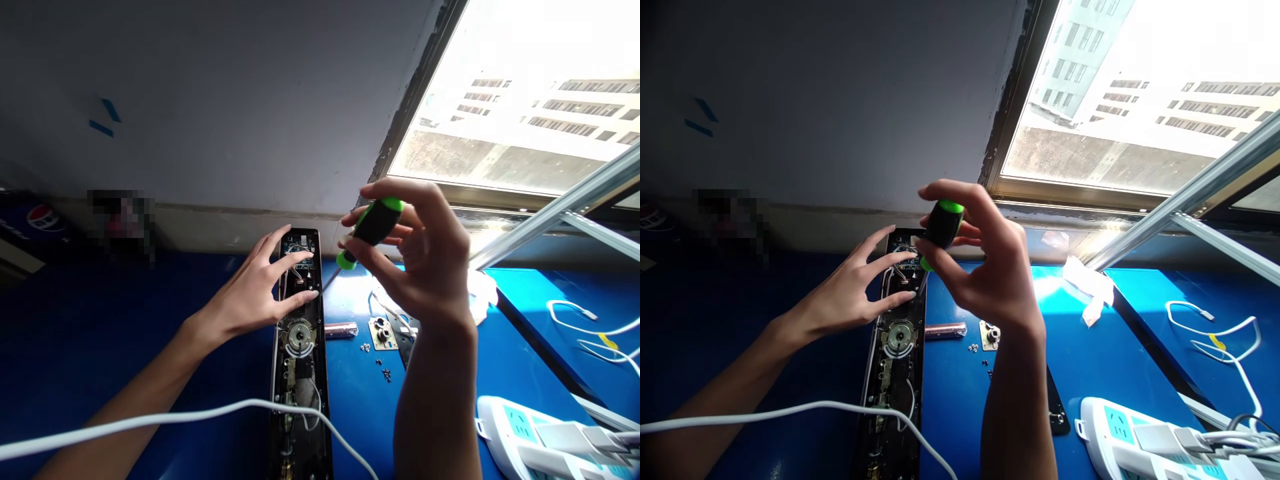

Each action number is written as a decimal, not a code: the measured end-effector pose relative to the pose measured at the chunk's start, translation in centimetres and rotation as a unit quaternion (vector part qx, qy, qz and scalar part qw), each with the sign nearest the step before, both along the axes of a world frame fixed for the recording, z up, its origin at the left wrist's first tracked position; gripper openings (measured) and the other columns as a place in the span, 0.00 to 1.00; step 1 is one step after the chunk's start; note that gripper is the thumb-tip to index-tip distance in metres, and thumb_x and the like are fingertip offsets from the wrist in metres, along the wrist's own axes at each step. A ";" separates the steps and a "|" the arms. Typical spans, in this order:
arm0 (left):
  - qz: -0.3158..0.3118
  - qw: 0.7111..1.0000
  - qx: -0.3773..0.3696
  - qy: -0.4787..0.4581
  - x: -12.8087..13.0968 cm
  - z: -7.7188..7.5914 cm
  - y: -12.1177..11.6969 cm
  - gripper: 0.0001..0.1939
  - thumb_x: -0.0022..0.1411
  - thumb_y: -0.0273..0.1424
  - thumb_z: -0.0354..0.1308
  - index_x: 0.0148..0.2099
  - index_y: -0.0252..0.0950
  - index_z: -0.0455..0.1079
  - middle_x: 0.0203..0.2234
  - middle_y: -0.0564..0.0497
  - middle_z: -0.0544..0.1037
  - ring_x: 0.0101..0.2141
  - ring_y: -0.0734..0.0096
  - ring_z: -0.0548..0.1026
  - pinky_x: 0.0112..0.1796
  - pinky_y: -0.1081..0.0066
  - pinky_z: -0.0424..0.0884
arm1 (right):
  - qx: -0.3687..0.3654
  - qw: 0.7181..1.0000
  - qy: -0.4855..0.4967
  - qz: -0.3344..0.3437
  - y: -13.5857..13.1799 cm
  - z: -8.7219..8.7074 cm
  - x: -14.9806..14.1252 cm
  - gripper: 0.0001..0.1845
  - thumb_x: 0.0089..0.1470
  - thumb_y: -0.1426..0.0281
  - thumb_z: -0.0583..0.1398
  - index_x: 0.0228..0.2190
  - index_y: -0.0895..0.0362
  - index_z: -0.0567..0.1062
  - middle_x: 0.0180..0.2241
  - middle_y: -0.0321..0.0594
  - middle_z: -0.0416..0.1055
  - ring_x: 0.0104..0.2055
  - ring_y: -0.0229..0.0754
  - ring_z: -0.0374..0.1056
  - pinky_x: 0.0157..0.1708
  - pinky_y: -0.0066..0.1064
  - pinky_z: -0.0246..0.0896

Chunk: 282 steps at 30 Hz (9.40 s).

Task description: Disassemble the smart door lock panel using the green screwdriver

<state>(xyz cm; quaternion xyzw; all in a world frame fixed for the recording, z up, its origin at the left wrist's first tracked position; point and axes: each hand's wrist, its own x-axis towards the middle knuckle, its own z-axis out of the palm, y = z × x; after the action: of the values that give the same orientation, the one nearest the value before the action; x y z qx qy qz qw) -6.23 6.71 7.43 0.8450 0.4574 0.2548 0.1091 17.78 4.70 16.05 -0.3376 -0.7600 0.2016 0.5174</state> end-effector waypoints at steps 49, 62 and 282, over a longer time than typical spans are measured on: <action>-0.126 0.989 -0.035 -0.066 2.1 1.2 -1.4 0.20 0.70 0.24 0.47 0.53 0.38 0.79 0.44 0.48 0.83 0.46 0.62 0.78 0.49 0.62 0.78 | -0.105 0.994 -0.009 -0.007 0.8 -0.3 2.8 0.22 0.58 0.62 0.68 0.53 0.51 0.73 0.36 0.36 0.77 0.37 0.43 0.79 0.35 0.35 0.78; -0.052 0.964 -0.189 -0.179 1.5 0.8 -0.6 0.15 0.68 0.40 0.63 0.50 0.39 0.83 0.41 0.50 0.87 0.40 0.62 0.85 0.41 0.68 0.80 | -0.020 0.995 0.058 -0.083 1.4 -0.7 1.2 0.21 0.61 0.60 0.66 0.52 0.47 0.69 0.39 0.37 0.77 0.42 0.49 0.82 0.41 0.43 0.82; 0.041 0.973 -0.105 -0.200 1.1 -0.3 0.1 0.12 0.67 0.39 0.61 0.48 0.42 0.81 0.49 0.49 0.83 0.50 0.57 0.80 0.55 0.59 0.74 | 0.061 0.997 0.024 0.043 3.1 -3.1 -2.9 0.20 0.65 0.69 0.63 0.57 0.44 0.77 0.50 0.39 0.77 0.49 0.41 0.75 0.47 0.37 0.79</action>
<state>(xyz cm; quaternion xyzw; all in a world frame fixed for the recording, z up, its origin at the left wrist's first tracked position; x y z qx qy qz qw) -5.15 6.84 7.11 0.7414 0.4848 0.3730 0.2761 14.88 7.76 12.97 -0.2671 -0.7724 0.1849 0.5457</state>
